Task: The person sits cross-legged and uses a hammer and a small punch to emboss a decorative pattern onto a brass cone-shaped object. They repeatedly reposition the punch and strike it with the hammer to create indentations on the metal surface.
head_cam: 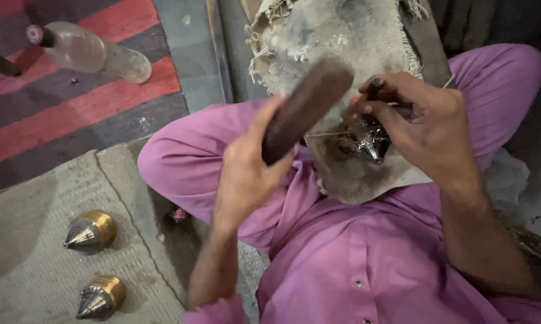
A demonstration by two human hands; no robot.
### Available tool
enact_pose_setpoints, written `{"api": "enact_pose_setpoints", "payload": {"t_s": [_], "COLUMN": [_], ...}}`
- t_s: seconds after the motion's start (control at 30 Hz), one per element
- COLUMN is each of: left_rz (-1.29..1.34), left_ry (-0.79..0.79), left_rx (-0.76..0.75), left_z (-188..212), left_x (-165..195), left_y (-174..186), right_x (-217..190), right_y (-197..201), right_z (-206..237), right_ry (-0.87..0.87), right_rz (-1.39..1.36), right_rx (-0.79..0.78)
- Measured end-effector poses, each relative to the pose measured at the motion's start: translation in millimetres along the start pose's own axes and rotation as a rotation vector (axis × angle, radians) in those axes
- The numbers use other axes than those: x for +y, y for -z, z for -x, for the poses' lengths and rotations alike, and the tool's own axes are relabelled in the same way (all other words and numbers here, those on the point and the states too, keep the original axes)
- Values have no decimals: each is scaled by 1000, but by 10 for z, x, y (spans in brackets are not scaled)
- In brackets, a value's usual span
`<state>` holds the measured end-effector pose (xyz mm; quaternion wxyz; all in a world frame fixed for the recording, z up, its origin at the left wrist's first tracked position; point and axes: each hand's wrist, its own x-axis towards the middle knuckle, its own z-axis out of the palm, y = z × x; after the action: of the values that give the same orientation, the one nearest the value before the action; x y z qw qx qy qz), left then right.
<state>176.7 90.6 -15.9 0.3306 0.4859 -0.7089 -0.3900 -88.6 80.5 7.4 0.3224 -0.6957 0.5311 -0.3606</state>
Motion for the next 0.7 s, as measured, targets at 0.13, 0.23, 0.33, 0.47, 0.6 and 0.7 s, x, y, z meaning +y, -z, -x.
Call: {"api": "enact_pose_setpoints", "payload": {"t_s": [0.13,0.23,0.33,0.47,0.6,0.7], "left_rz": [78,-76,-503,-528,-223,-90], "left_ry": [-141,-184,-102,48,-42,94], "left_rx": [34,1,-169,-198,-97,-114], "left_z": [-247,-408,-514,-438,-222,-24], "left_x": [173,301,372,311,63,-133], "left_y": [172,294,393,472,471,359], "right_x": [-20,-2,74,293,538,594], "right_y": [10,18,25,7,123,159], "right_z": [0,14,30,91,307,622], "right_ry": [14,-40,-36,4,-47,-74], "right_rz": [-53,-32,66,-92,-329,-47], "right_rx": [-2,-7,-12,51,264,309]}}
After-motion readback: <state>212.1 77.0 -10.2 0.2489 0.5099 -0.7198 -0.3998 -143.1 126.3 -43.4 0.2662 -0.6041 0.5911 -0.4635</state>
